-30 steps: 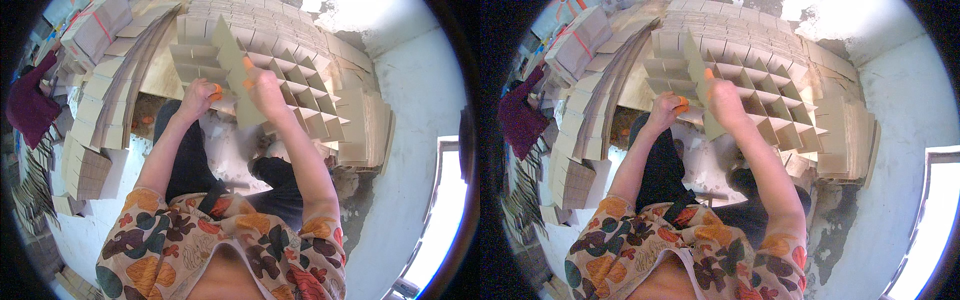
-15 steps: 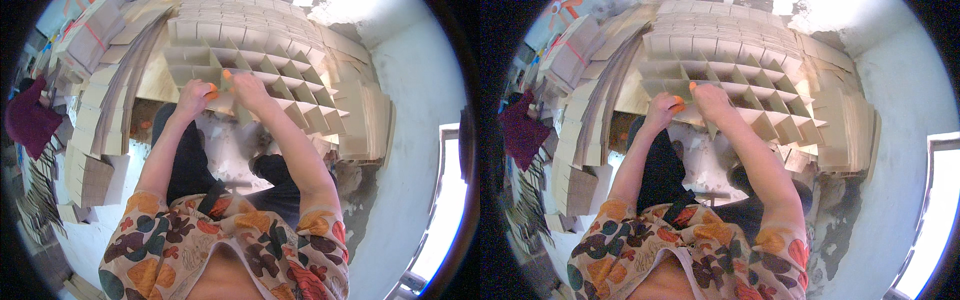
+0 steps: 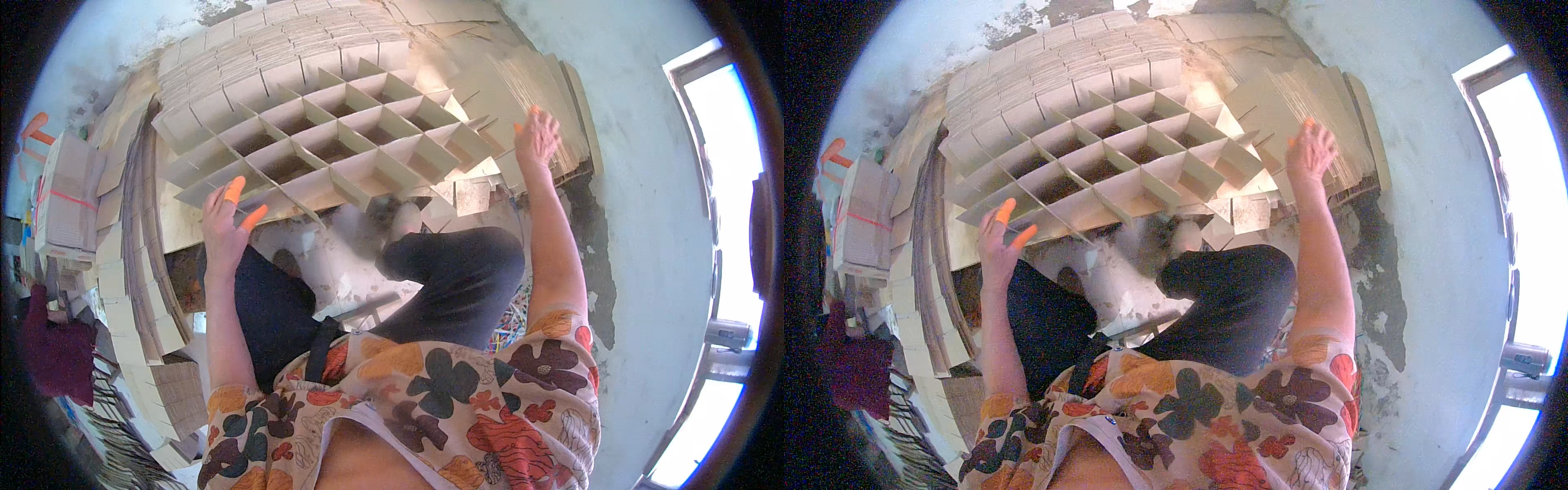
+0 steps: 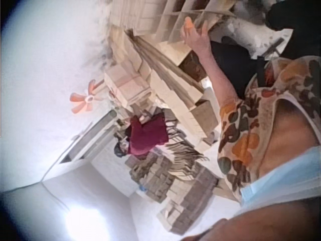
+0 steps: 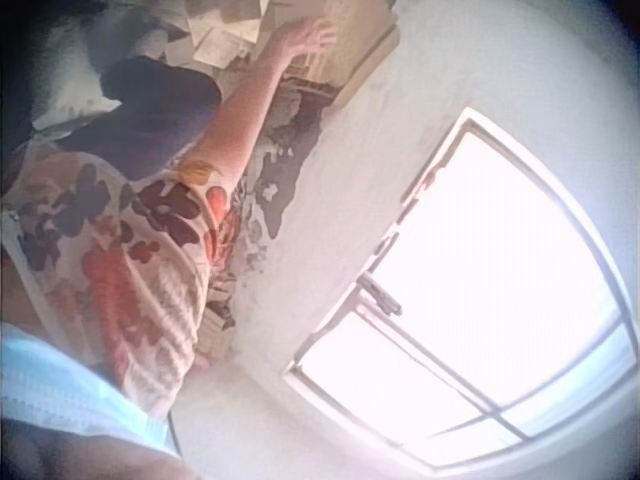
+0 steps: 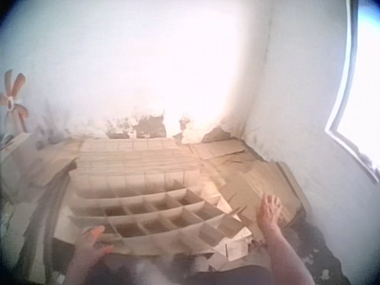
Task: The person sits on the floor and repeatedly inserts pre-cut cardboard dividers into a larger cardboard structure. They pick up individual dividers, align them, and slide them into place, then stack the completed units.
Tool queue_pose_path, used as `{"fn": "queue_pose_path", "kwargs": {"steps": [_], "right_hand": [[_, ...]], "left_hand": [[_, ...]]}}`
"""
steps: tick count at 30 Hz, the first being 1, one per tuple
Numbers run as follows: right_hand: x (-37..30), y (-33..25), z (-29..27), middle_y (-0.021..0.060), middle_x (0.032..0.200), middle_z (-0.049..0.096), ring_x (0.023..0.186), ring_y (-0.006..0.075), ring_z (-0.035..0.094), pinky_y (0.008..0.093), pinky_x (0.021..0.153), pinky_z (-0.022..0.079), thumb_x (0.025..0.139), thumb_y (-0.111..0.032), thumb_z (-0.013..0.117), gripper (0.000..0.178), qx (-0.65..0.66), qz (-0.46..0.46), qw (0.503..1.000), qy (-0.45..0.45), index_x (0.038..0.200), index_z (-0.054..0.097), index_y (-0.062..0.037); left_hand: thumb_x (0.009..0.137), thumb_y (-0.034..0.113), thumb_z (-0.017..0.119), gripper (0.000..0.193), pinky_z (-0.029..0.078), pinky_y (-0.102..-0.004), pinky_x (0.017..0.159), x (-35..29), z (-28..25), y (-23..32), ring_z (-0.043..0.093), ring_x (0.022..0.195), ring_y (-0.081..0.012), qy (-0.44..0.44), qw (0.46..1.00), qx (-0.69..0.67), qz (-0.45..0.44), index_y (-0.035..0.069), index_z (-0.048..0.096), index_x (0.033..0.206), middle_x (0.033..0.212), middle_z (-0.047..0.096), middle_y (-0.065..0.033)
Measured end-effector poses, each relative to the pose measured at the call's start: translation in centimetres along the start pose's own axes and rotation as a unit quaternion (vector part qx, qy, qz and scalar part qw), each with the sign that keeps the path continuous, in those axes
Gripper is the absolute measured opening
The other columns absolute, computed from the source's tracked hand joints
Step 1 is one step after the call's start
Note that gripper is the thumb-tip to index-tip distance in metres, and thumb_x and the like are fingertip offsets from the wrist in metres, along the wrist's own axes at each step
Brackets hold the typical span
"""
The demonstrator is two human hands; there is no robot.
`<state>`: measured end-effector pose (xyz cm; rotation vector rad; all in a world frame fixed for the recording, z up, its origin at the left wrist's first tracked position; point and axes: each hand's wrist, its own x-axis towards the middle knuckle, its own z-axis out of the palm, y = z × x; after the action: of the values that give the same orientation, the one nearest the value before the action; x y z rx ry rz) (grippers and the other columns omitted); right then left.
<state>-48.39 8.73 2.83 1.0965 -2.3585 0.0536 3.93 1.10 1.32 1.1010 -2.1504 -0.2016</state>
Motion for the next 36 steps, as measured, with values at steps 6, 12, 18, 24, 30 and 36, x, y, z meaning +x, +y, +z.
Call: {"fn": "queue_pose_path", "kwargs": {"steps": [6,12,18,24,30,36], "right_hand": [[-1.0,4.3,2.3,0.0131,0.117,0.052,0.112,0.0305,0.048,0.05,0.086,0.042,0.069,-0.018,0.074,0.052,-0.024,-0.005,0.991,-0.134,0.113,0.049,-0.006],[1.0,6.8,4.6,0.0172,0.101,0.061,0.099,0.0353,0.057,0.0443,0.076,0.048,0.07,-0.016,0.073,0.039,0.034,-0.029,0.993,-0.112,0.1,0.05,-0.0049],[1.3,7.0,2.6,0.0202,0.084,0.064,0.085,0.0378,0.062,0.0463,0.07,0.048,0.078,-0.021,0.066,0.027,0.1,0.023,0.987,-0.123,0.092,0.051,-0.004],[1.7,5.6,1.0,0.0202,0.085,0.064,0.084,0.0383,0.062,0.0463,0.07,0.048,0.081,-0.02,0.063,0.023,0.107,-0.022,0.994,-0.025,0.094,0.052,-0.0049],[2.4,3.2,-3.3,0.0202,0.087,0.064,0.084,0.0376,0.062,0.0466,0.07,0.048,0.081,-0.016,0.062,0.02,0.115,0.092,0.989,-0.019,0.096,0.053,-0.0054],[2.1,-6.1,-12.7,0.0184,0.095,0.065,0.072,0.0284,0.065,0.0381,0.062,0.05,0.081,-0.01,0.065,0.022,0.346,-0.081,0.906,0.228,0.1,0.061,-0.0019]], "left_hand": [[0.062,0.013,0.08,0.056,0.043,-0.038,0.087,-0.5,0.0,-0.8,0.055,0.102,-0.0293,0.01,0.999,0.041,0.006,0.003,0.058,0.114,0.106,0.062,-0.0128],[0.063,0.014,0.08,0.053,0.043,-0.0371,0.084,-0.2,-0.2,-0.7,0.057,0.097,-0.0277,0.023,0.997,0.064,0.042,0.003,0.06,0.11,0.104,0.063,-0.0119],[0.063,0.016,0.08,0.05,0.042,-0.0363,0.081,-0.5,-0.4,-1.1,0.058,0.093,-0.027,0.041,0.995,0.079,0.047,0.003,0.061,0.107,0.101,0.064,-0.0111],[0.064,0.018,0.08,0.048,0.041,-0.0366,0.081,-0.6,-1.1,-1.1,0.059,0.093,-0.0263,0.06,0.995,0.072,0.044,0.003,0.061,0.106,0.1,0.064,-0.0108],[0.064,0.018,0.08,0.047,0.041,-0.0362,0.081,-0.7,-2.1,-1.0,0.059,0.093,-0.0256,0.077,0.994,0.076,0.024,0.003,0.062,0.104,0.098,0.065,-0.0105],[0.067,0.022,0.078,0.044,0.044,-0.0366,0.08,-2.7,-4.1,-2.8,0.059,0.092,-0.0267,0.084,0.989,0.121,-0.024,0.003,0.063,0.103,0.098,0.065,-0.0102]]}}
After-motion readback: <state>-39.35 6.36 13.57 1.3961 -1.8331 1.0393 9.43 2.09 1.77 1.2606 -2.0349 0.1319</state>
